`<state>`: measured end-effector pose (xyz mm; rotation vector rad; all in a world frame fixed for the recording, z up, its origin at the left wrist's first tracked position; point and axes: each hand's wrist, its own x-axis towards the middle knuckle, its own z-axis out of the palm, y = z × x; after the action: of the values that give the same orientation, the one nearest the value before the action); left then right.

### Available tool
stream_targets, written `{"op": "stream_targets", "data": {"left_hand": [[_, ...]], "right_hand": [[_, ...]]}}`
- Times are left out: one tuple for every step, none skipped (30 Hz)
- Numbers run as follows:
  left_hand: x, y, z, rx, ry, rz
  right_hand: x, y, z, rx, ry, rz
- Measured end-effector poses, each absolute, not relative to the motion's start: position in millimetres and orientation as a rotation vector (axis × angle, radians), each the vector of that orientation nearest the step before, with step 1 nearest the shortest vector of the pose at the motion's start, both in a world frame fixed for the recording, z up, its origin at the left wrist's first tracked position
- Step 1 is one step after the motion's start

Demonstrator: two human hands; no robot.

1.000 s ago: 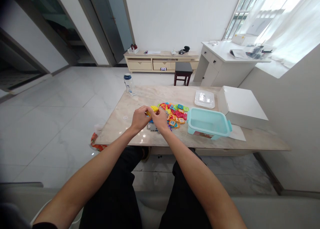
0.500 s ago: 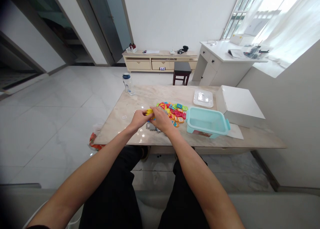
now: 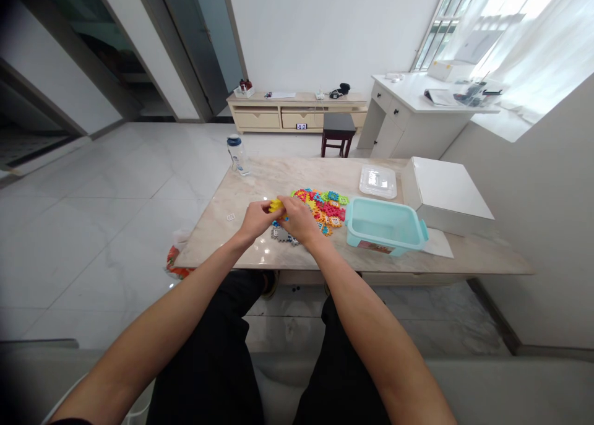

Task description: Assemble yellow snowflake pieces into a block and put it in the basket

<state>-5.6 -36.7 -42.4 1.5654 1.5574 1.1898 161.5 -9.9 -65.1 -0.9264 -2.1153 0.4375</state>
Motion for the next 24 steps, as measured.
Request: {"op": "stream_targets", "data": {"left_hand": [[-5,-36,-42,1.562,1.560,1.192],[-5,-36,-43,1.555,1.557,1.193],[-5,-35,-43,1.546,1.550,1.191],[-5,-35,-43,1.538,1.544,1.189],[-4,-35,-43,1.533,1.541,1.187],[-4,-34,-43,1.534,1.541,1.186],[-4,-34,-43,1.542,1.545,1.185],[-4,-35,-43,1.556,1.551,1.188],[-4,-35,-42,1.574,1.559,1.199],[-4,-35,-42,1.596,1.575,1.217],[-5,-36,-41,1.622,1.598,1.239],[-6,-36,-40,1.649,1.626,1.264],[-7,-36,-39,1.673,1.654,1.288],[-7,-36,-38,1.692,1.679,1.305],[-8,-36,-37,1.706,1.696,1.315],[-9,-35,-37,1.717,1.703,1.320],[-9,-35,-36,1.725,1.702,1.323],[-9,-35,-36,1.733,1.699,1.324],[-8,-34,-37,1.744,1.695,1.323],[-8,-34,-37,1.755,1.690,1.323],[-7,-34,-38,1.764,1.684,1.322],[-6,-34,-39,1.775,1.679,1.319],[-4,-34,-39,1.785,1.674,1.315],[-3,-34,-40,1.795,1.673,1.311]], "right_hand": [[161,-11,-64,-0.932,-2.119,0.431],[161,-11,-64,-0.939,-2.124,0.425],[160,-12,-63,-0.948,-2.127,0.420],[160,-12,-62,-0.954,-2.131,0.417],[161,-11,-62,-0.957,-2.133,0.418],[161,-11,-62,-0.951,-2.138,0.423],[162,-10,-63,-0.937,-2.146,0.431],[163,-9,-64,-0.920,-2.156,0.442],[165,-7,-66,-0.913,-2.161,0.451],[167,-6,-68,-0.925,-2.159,0.459],[169,-4,-72,-0.958,-2.146,0.467],[172,-3,-75,-1.007,-2.125,0.474],[176,-1,-79,-1.060,-2.100,0.480],[179,1,-82,-1.104,-2.077,0.485],[182,2,-85,-1.131,-2.058,0.488],[185,3,-87,-1.138,-2.045,0.489],[187,3,-87,-1.131,-2.037,0.488],[188,3,-87,-1.114,-2.034,0.487],[188,2,-85,-1.090,-2.038,0.488],[187,0,-83,-1.064,-2.048,0.489],[186,-2,-80,-1.037,-2.063,0.489],[183,-5,-77,-1.013,-2.081,0.487],[180,-7,-75,-0.990,-2.099,0.481],[177,-9,-72,-0.972,-2.114,0.474]]}}
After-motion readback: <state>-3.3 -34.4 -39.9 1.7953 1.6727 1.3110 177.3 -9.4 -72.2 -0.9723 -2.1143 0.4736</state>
